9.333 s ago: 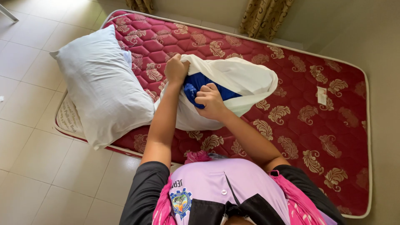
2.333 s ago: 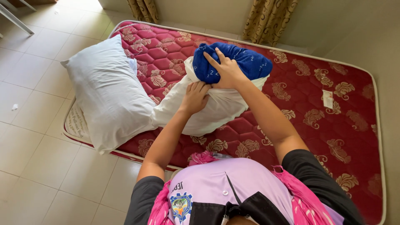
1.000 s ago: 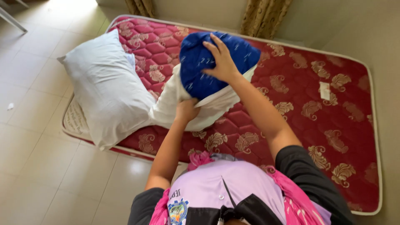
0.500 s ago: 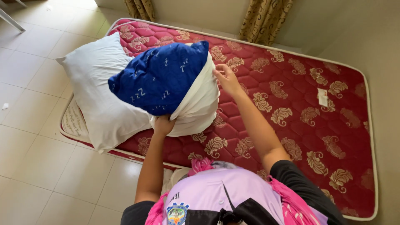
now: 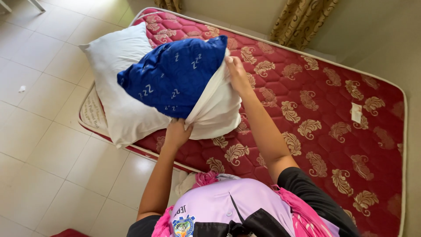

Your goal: The person puts a blue pillowcase on a white pillow by turning the case inside out and pulling it over the pillow. They then remove the pillowcase from the first pillow and place it on a laundry basket. The person repeats the process with a second pillow, putting the blue case on it and placing it on the bed.

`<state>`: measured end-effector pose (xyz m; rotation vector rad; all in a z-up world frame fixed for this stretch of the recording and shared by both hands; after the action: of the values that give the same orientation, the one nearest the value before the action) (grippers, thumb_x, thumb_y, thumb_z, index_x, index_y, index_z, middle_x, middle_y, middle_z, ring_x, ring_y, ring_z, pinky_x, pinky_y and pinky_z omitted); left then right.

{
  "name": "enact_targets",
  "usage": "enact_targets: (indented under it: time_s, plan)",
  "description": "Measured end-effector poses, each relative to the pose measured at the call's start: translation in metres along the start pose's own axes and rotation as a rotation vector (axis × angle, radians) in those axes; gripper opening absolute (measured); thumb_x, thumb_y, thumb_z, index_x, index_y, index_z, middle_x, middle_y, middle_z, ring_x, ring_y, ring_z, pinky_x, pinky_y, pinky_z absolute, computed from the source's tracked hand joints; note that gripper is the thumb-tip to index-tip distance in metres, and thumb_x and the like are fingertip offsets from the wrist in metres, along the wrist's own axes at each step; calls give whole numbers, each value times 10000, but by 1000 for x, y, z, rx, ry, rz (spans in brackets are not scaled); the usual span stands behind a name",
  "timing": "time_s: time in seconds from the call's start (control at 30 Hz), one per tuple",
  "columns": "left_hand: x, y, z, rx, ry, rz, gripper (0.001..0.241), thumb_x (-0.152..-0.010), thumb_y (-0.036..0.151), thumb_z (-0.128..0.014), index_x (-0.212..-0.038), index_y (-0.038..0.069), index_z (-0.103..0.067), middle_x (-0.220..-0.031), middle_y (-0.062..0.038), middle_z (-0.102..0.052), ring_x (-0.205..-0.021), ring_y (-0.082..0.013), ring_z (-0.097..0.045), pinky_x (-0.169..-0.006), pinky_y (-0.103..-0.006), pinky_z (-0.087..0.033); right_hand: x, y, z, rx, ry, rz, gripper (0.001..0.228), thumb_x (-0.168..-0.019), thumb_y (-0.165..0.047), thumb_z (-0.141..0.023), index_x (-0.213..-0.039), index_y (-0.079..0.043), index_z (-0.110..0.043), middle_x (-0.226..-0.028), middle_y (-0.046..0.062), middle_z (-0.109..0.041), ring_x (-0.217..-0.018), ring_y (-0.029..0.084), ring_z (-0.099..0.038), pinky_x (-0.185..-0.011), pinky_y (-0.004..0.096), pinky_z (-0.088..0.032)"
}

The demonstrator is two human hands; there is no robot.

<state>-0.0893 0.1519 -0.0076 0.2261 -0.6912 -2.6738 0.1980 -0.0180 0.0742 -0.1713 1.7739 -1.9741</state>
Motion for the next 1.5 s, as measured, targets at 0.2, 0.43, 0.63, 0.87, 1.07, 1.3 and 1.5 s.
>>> enact_targets:
  time_s: [0.2,0.43,0.63,0.87,1.07,1.3,1.5]
  plan:
    - [6,91,149,204,142,-224,300,-906,252,-699,-1155,87,-730,-1200,-178,-677,-1104,-394,-644,-920,-472,-525,19,-65,-24,158,65,-110,714,-886,-619,-659,-1233,-1,-573,-1188,210,-669,-1066,279,-676,-928,393,-513]
    - [-59,114,197,138,432,-549,636,-916,265,-767,-1491,130,-532,-1504,-196,-457,-1404,-393,-443,-1190,-491,-371,30,-70,-69,287,5,-41,676,-889,-454,-685,-1343,25,-538,-1205,282,-682,-1118,339,-681,-947,399,-510]
    - [-114,96,159,-123,631,-486,865,-899,573,-749,-1527,92,-398,-1458,-246,-440,-1367,-430,-399,-1114,-573,-256,28,-45,-88,123,-65,24,608,-885,-290,-665,-1374,37,-506,-1206,226,-701,-1120,310,-691,-931,380,-526]
    - [-117,86,139,-22,449,-332,593,-785,506,-792,-1170,97,-602,-1042,-129,-667,-1022,-345,-590,-901,-515,-377,37,-50,-83,280,-5,-65,462,-789,-174,-624,-1216,1,-654,-1064,208,-753,-1014,296,-735,-897,368,-540]
    - [-116,74,121,213,552,-410,367,-824,317,-826,-1048,86,-648,-879,-141,-710,-861,-352,-687,-828,-471,-458,31,-46,-81,335,107,29,462,-724,-69,-528,-1166,19,-631,-1024,272,-722,-1000,426,-696,-892,423,-540]
    - [-95,78,188,641,751,-366,306,-847,161,-876,-970,69,-611,-823,-149,-691,-750,-337,-707,-689,-403,-533,28,30,-39,686,122,-40,436,-778,-109,-558,-1193,0,-635,-1065,308,-689,-1026,485,-645,-892,502,-510]
    - [-85,58,263,730,965,-340,302,-874,111,-876,-964,30,-600,-834,-75,-616,-780,-151,-573,-758,-309,-512,69,24,-21,773,114,-306,430,-898,-434,-681,-1154,-88,-668,-1068,259,-710,-1045,445,-658,-867,533,-491]
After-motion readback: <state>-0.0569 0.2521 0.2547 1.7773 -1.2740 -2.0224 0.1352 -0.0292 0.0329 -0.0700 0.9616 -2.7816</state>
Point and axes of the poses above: each hand's wrist, its own x-axis away from the middle knuckle, its own z-axis out of the back of the hand, y = z × x, the point moved 3 cm from there along -x, towards the middle knuckle
